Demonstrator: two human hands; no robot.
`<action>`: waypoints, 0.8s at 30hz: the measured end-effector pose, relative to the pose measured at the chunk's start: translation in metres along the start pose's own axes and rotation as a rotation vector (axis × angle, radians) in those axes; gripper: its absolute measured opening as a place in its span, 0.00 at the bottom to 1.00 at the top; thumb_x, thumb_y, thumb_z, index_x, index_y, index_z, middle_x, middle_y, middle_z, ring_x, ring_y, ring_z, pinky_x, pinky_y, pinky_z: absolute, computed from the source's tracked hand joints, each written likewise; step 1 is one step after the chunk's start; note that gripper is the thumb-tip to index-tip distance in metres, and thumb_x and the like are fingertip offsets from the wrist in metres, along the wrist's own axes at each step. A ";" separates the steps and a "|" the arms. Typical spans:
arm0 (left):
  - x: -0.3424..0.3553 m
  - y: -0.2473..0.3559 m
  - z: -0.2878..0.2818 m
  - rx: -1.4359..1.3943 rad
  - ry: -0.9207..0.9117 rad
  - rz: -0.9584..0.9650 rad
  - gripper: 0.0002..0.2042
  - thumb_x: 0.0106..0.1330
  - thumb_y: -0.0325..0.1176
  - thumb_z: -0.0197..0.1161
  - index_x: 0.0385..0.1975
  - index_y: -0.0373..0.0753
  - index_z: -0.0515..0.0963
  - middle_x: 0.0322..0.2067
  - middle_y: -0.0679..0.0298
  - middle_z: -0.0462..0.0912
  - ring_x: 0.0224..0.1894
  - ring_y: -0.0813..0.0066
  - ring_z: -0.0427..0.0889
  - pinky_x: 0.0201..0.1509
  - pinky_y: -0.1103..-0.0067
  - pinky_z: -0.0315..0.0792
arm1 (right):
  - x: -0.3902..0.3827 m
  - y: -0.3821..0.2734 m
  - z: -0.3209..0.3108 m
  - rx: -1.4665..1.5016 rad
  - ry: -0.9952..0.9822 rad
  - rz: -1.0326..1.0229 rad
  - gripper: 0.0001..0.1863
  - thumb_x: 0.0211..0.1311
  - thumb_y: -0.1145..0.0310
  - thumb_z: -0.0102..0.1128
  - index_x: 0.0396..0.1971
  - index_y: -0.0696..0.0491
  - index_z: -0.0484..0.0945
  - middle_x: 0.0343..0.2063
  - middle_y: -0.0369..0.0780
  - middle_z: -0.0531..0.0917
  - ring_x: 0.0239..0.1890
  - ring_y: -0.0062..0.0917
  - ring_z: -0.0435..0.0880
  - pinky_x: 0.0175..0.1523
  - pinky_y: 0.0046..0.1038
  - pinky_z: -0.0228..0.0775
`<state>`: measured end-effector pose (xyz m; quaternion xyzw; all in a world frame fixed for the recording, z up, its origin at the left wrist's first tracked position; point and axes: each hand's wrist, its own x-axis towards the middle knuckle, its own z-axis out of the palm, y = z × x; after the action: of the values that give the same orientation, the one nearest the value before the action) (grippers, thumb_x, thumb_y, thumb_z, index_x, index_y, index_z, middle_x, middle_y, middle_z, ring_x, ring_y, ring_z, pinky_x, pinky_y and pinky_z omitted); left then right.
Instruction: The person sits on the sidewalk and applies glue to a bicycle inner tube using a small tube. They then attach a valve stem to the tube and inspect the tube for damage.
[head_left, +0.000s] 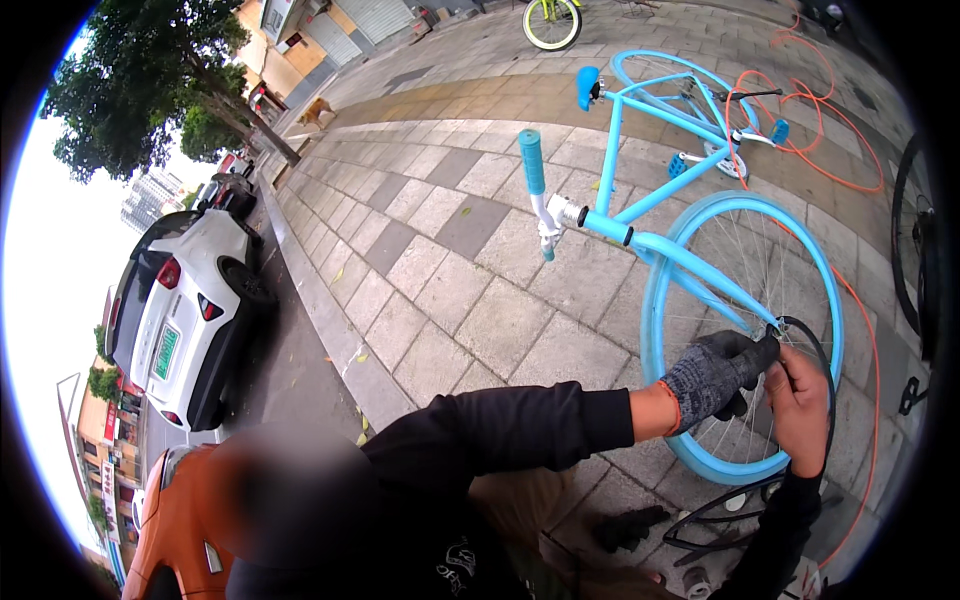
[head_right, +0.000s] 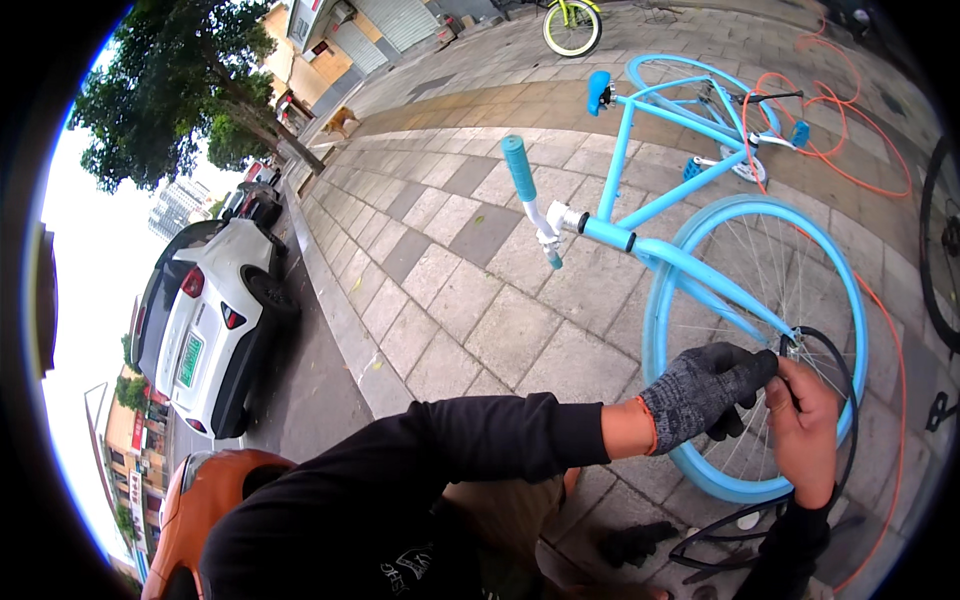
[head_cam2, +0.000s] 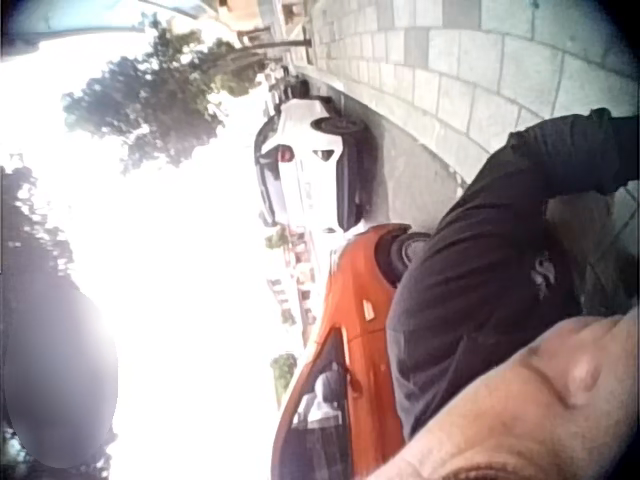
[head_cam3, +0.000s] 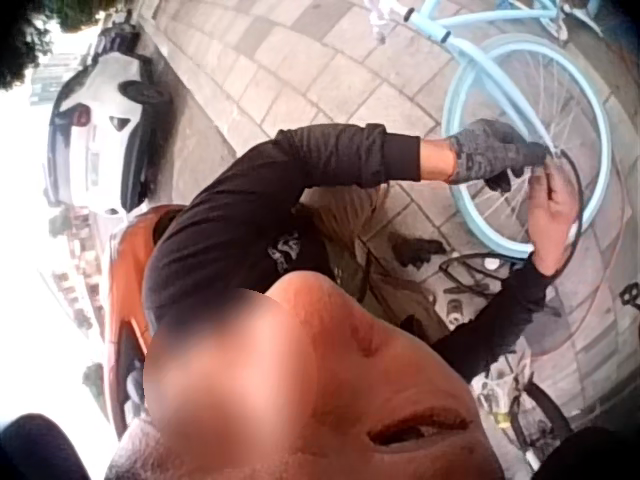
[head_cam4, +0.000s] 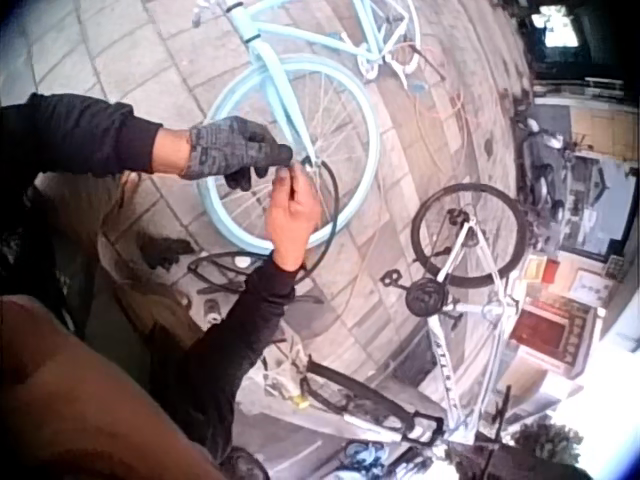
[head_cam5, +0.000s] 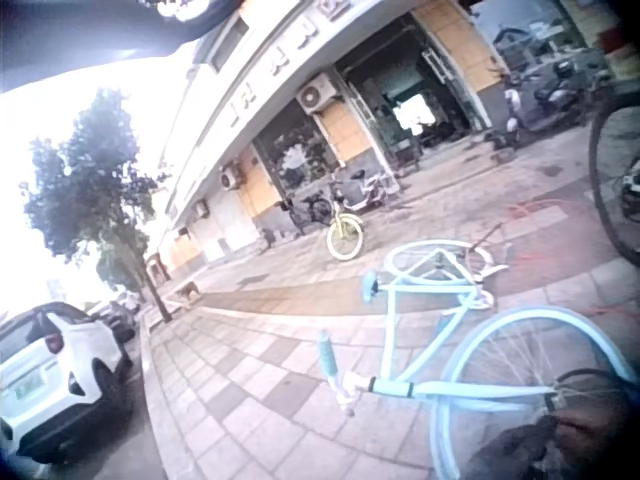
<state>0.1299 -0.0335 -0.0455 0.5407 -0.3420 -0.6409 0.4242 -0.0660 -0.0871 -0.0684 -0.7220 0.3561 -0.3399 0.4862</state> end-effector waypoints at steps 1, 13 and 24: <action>0.004 -0.001 0.002 -0.029 0.002 -0.026 0.28 0.74 0.57 0.66 0.52 0.33 0.78 0.35 0.61 0.83 0.25 0.76 0.84 0.26 0.78 0.78 | 0.000 -0.003 -0.001 -0.088 0.002 -0.062 0.13 0.74 0.73 0.60 0.52 0.65 0.81 0.29 0.37 0.77 0.29 0.20 0.74 0.37 0.22 0.68; -0.015 0.014 -0.024 -0.235 0.051 0.071 0.15 0.77 0.43 0.65 0.48 0.36 0.79 0.32 0.65 0.83 0.29 0.79 0.82 0.33 0.80 0.77 | 0.021 -0.009 0.031 0.446 -0.021 0.039 0.34 0.66 0.81 0.52 0.74 0.56 0.68 0.44 0.36 0.79 0.35 0.22 0.81 0.44 0.25 0.76; -0.142 0.050 -0.013 -0.178 0.192 0.676 0.06 0.70 0.23 0.63 0.44 0.35 0.78 0.40 0.62 0.80 0.46 0.75 0.82 0.46 0.77 0.77 | 0.157 -0.069 0.271 -0.318 -0.814 -0.478 0.29 0.67 0.64 0.63 0.65 0.61 0.72 0.63 0.54 0.76 0.60 0.53 0.79 0.64 0.46 0.72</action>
<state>0.1592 0.0761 0.0539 0.4157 -0.4031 -0.4378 0.6877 0.2548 -0.0763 -0.0608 -0.9228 0.0090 -0.0739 0.3781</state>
